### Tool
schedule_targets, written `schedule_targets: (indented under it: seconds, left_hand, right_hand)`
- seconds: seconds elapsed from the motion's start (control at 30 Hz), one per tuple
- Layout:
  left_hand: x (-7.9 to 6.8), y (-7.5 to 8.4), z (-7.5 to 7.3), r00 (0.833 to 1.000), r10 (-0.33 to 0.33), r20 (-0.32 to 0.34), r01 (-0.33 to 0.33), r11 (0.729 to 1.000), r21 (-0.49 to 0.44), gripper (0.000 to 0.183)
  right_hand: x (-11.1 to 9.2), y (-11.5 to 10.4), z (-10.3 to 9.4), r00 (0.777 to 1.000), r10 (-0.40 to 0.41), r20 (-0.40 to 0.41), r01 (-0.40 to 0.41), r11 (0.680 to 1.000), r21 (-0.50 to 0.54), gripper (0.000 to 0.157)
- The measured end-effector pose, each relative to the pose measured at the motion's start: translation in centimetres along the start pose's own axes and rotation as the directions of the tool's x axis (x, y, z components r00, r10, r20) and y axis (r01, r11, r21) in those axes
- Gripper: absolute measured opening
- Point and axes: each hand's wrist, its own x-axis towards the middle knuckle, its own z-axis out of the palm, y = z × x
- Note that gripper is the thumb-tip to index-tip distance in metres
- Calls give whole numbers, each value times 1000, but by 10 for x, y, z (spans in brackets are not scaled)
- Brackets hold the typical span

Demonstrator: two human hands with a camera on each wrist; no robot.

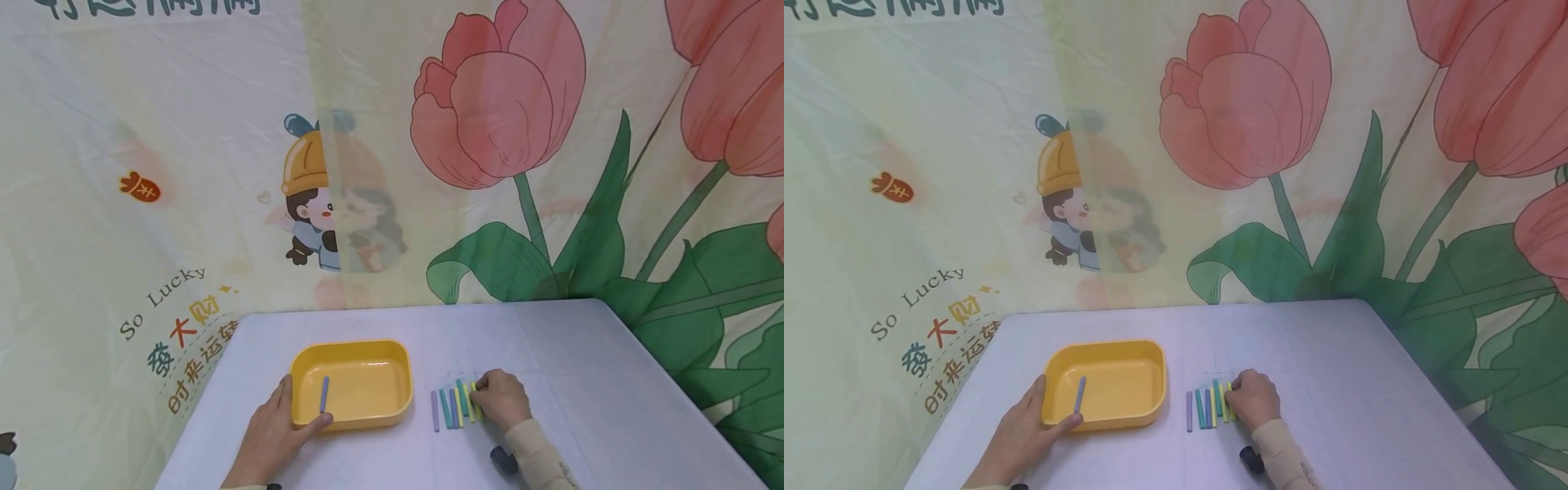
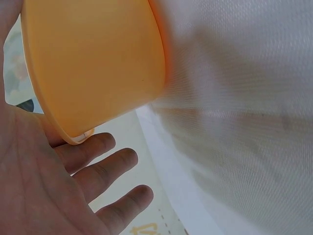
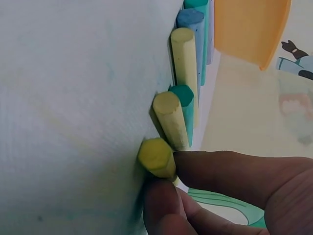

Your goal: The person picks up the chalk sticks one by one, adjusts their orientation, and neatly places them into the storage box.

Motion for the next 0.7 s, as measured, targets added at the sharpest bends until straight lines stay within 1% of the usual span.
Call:
schedule_targets:
  seconds: [0.23,0.53,0.7]
  left_hand:
    - [1,0,0,1000,-11,10,11,1000,2,126]
    - [0,1,-1,1000,-6,5,6,1000,-3,126]
    - [-1,0,-1,1000,2,-1,-2,1000,-6,126]
  right_hand:
    - [0,1,-1,1000,-26,13,26,999,46,23]
    - [3,3,-3,999,18,35,-20,998,64,27]
    - [3,3,-6,999,5,38,-9,994,106,27]
